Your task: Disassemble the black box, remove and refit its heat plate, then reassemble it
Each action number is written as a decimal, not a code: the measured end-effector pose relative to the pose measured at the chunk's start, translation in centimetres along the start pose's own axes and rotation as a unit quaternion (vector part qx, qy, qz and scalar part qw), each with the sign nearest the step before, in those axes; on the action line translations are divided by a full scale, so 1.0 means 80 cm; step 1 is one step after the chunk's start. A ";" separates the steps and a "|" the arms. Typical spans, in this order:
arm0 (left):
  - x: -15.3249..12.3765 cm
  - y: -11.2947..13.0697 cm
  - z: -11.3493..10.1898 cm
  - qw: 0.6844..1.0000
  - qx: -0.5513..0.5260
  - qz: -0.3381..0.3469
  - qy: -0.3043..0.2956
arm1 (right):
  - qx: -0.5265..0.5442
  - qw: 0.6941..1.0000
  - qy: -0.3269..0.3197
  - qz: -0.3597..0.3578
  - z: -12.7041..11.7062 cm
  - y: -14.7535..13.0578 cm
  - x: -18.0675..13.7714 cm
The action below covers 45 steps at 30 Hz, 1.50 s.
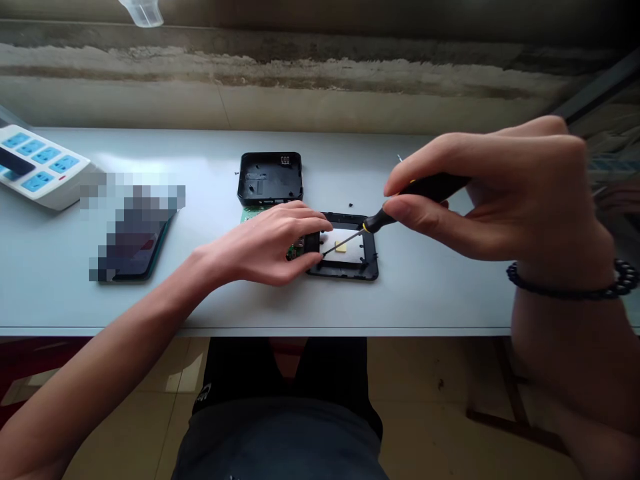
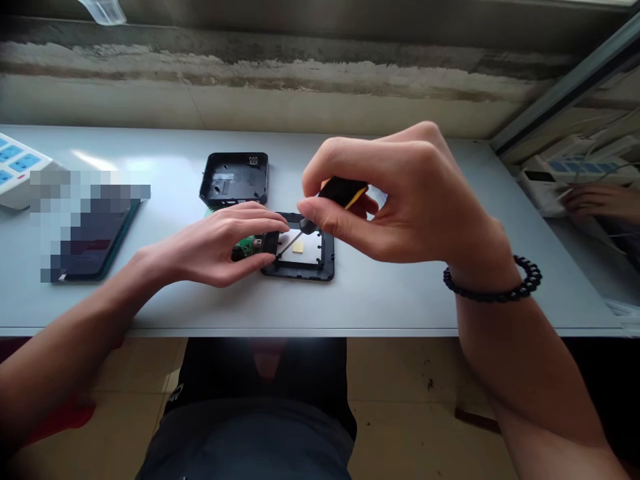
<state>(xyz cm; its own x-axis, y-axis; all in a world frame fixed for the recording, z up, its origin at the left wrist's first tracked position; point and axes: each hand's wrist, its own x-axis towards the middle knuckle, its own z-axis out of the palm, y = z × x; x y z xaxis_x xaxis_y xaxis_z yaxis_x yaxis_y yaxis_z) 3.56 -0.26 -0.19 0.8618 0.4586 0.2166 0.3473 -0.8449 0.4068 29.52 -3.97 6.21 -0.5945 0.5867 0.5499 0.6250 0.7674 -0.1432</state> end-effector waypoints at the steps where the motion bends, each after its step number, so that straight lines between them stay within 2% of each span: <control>1: -0.001 0.000 -0.003 1.000 -0.002 -0.001 -0.016 | 0.004 1.000 0.003 -0.003 -0.001 -0.001 -0.001; 5: -0.004 0.000 -0.005 0.998 0.026 0.004 -0.051 | 0.036 0.999 -0.009 -0.003 -0.004 -0.002 -0.003; 14: -0.003 0.004 0.004 0.994 0.104 0.006 -0.028 | 0.063 0.997 -0.038 0.016 -0.005 0.001 -0.002; 18: -0.004 0.005 0.006 0.991 0.133 -0.015 -0.028 | 0.073 0.996 -0.054 0.026 -0.008 0.003 0.001; 24: -0.004 0.004 0.007 0.990 0.127 -0.033 -0.056 | 0.091 0.991 -0.097 0.001 -0.011 0.009 0.018; 30: 0.000 0.002 0.010 0.992 0.111 -0.039 -0.050 | 0.098 0.987 -0.121 -0.035 -0.013 0.012 0.036; 36: 0.003 0.001 0.015 0.993 0.094 -0.061 -0.045 | 0.085 0.992 -0.092 0.029 -0.008 0.003 0.040; 40: 0.003 0.001 0.016 0.992 0.099 -0.060 -0.046 | 0.047 0.995 -0.085 0.036 -0.005 -0.003 0.038; 45: 0.001 0.001 0.017 0.990 0.126 -0.048 -0.038 | 0.089 0.990 -0.089 0.061 -0.007 -0.012 0.034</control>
<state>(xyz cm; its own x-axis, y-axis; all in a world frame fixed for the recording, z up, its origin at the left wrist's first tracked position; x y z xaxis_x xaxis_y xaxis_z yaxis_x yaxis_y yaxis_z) 4.18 -0.64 -1.38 0.8420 0.5267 0.1165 0.5023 -0.8443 0.1868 27.57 -3.20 8.29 -0.6099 0.7013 0.3691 0.6073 0.7128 -0.3509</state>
